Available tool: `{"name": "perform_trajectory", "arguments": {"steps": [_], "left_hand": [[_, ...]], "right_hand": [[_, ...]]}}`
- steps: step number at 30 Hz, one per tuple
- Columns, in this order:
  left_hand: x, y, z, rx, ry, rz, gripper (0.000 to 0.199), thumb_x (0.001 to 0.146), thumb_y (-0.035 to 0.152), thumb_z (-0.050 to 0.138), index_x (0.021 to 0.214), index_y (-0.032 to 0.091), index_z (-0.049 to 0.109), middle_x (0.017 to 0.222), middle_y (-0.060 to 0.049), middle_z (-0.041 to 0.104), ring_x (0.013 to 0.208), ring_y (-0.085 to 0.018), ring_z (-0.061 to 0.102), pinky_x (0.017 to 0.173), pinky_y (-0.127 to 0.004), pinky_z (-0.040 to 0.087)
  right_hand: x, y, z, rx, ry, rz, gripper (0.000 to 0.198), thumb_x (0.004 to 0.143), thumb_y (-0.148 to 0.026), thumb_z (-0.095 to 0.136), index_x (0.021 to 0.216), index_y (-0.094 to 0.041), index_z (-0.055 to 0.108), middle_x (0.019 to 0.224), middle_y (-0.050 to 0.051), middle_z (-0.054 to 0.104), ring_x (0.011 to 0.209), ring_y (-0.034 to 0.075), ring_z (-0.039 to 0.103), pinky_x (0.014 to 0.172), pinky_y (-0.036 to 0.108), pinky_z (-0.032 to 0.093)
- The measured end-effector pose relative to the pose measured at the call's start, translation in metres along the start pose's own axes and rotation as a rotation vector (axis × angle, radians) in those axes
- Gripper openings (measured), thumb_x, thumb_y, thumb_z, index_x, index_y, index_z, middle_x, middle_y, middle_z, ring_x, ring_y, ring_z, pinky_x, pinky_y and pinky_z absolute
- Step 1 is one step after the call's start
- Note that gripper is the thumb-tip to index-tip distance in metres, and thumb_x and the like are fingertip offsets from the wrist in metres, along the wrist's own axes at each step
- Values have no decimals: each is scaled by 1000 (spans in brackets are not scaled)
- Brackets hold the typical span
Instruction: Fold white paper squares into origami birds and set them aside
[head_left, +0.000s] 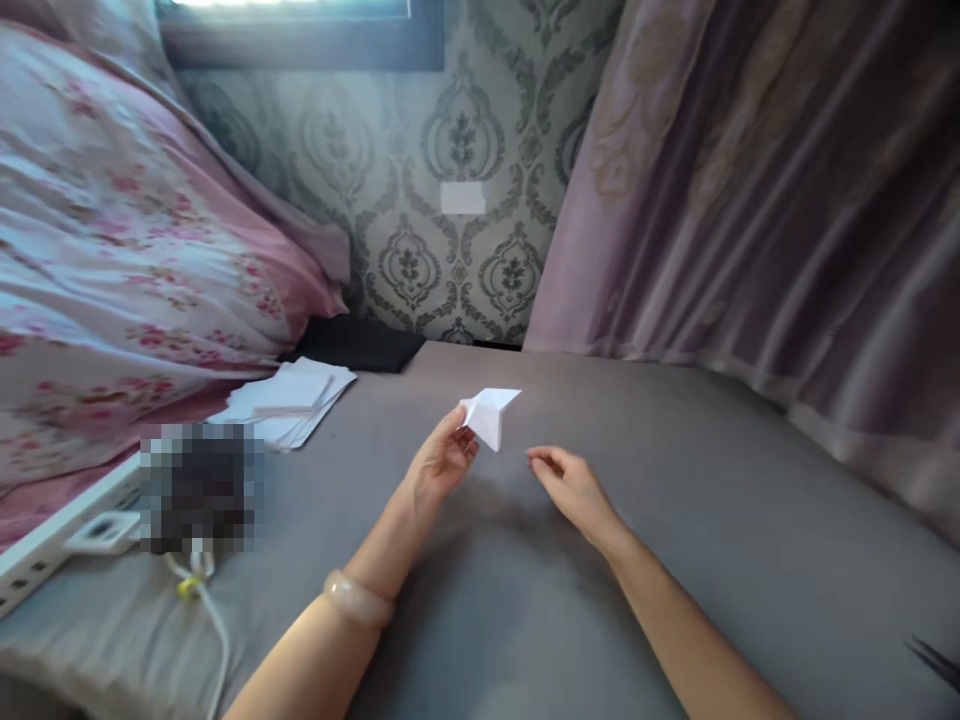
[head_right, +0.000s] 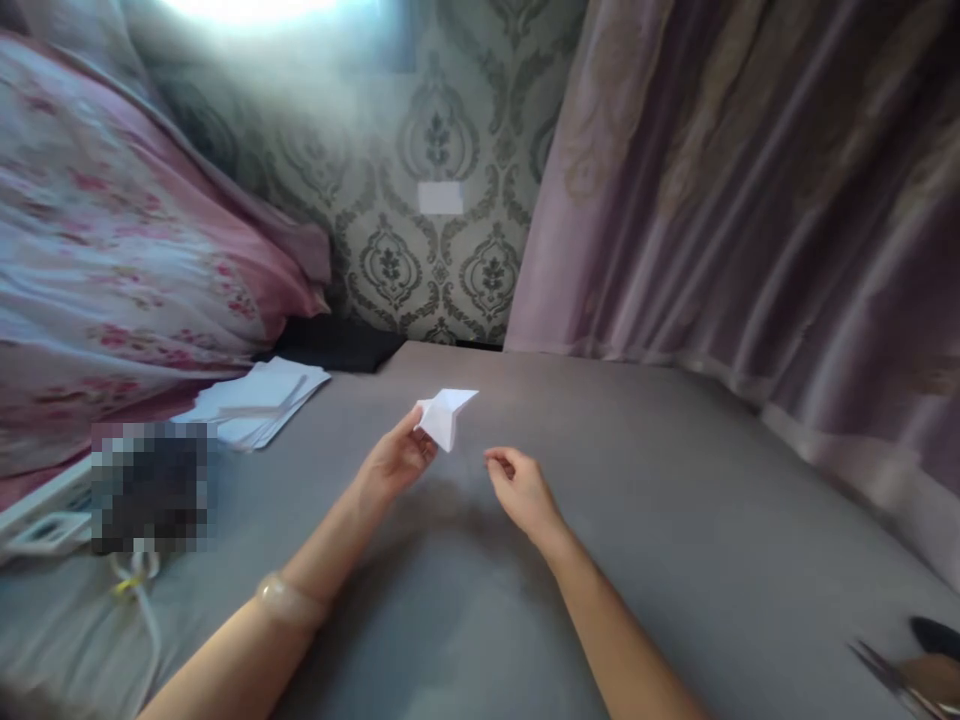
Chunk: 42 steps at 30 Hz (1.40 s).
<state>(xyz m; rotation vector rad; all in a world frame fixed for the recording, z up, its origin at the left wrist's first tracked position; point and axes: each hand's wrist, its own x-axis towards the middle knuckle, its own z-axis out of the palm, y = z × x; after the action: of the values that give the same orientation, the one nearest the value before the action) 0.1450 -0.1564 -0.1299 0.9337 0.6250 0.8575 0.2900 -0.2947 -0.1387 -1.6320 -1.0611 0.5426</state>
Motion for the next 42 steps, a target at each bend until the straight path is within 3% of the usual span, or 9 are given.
{"name": "perform_trajectory", "arguments": {"steps": [2,5,12,19,27,33,35,39,42], "left_hand": [[-3,-3,1,-245,-29,-55,24,75,35,71,92,20,64,89,-3,67,73,-12,60,59,-22,46],[-10,-7,0,-347,-8,-45,23,76,32,71,94,21,65,95,-3,68,78,-13,62,64,-22,48],[-19,-10,-3,-283,25,57,27,68,38,77,87,21,67,87,1,67,76,-12,60,69,-22,46],[-27,-13,8,-236,62,43,29,62,35,82,83,19,70,87,-1,69,76,-11,60,69,-22,44],[-28,-21,7,-123,101,66,31,62,36,82,82,15,71,80,-2,68,74,-11,58,68,-21,43],[-29,-24,6,-3,64,131,24,67,33,79,81,15,70,78,-1,68,70,-10,59,71,-22,45],[-30,-23,7,10,53,161,28,68,31,78,90,17,69,81,-1,69,72,-11,60,72,-22,46],[-31,-19,6,49,43,231,53,71,30,76,121,26,59,85,0,70,77,-12,63,73,-23,47],[-31,-17,3,183,50,260,36,71,32,76,105,22,70,84,-1,70,75,-12,62,72,-23,47]], "right_hand": [[11,-17,4,60,30,-2,26,78,-35,56,91,-16,69,85,8,74,83,21,69,74,34,52],[20,-38,13,124,110,-44,27,80,-39,56,88,-16,69,85,8,73,83,20,67,72,31,51],[6,-51,34,108,151,-155,24,83,-38,57,84,-17,68,84,5,69,77,17,63,69,27,48],[3,-46,37,190,130,-18,25,78,-39,63,91,-17,65,78,3,67,62,14,56,58,26,45],[7,-37,39,254,186,-73,20,76,-35,67,83,-19,57,76,1,64,66,13,57,61,24,45],[12,-34,34,291,151,-63,20,76,-34,67,89,-19,64,77,1,66,64,13,57,61,24,46],[14,-34,30,266,134,-45,21,76,-34,66,89,-19,68,77,1,68,61,12,55,60,24,46],[15,-32,26,205,116,-14,23,75,-35,67,90,-19,73,75,2,68,59,11,52,58,24,45],[15,-31,24,170,102,-28,22,75,-34,66,89,-19,73,73,1,68,58,11,51,58,24,45]]}}
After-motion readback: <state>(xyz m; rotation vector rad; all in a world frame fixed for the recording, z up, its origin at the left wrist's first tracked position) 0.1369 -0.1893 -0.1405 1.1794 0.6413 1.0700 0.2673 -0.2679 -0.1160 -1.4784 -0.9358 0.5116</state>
